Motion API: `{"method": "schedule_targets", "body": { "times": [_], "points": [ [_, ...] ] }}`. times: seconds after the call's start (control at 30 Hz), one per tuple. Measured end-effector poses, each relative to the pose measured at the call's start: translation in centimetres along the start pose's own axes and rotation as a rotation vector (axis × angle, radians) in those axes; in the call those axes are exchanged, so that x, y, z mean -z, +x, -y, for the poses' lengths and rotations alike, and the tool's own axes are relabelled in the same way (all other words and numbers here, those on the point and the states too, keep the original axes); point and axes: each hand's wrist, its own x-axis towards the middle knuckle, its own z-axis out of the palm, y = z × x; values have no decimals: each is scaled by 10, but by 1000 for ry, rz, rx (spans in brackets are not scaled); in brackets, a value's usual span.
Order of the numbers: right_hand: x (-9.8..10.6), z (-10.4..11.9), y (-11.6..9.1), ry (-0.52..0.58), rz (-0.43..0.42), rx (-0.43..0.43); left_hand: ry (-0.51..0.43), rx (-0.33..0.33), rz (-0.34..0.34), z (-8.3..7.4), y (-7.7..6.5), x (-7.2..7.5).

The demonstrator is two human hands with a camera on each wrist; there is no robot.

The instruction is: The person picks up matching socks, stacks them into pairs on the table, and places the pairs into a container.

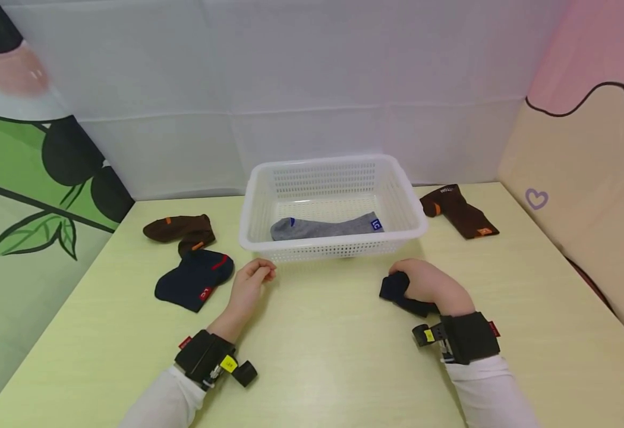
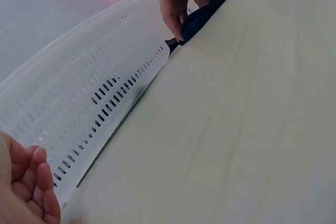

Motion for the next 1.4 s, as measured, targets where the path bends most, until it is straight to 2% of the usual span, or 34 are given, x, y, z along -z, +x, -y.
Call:
{"method": "schedule_targets", "body": {
  "times": [0.2, 0.33, 0.43, 0.57, 0.8, 1.07, 1.4],
  "points": [
    [-5, 11, 3, -22, -4, 52, -14, 13, 12, -2, 0, 1],
    [-8, 16, 6, -48, -14, 103, -5, 3, 16, -20, -10, 0],
    [-10, 21, 8, -57, -12, 113, 6, -1, 10, -19, -10, 0],
    [-12, 29, 9, -70, -8, 133, 17, 5, 3, -3, -2, 0],
    [-16, 38, 10, -69, 21, 171, 6, 17, 9, 0, 0, 1],
    [-22, 40, 10, -39, -1, 213, 14, 6, 14, -2, -1, 1],
    [-29, 46, 15, 0, 4, 210, 22, -2, 12, -4, -4, -1]
  ]
}}
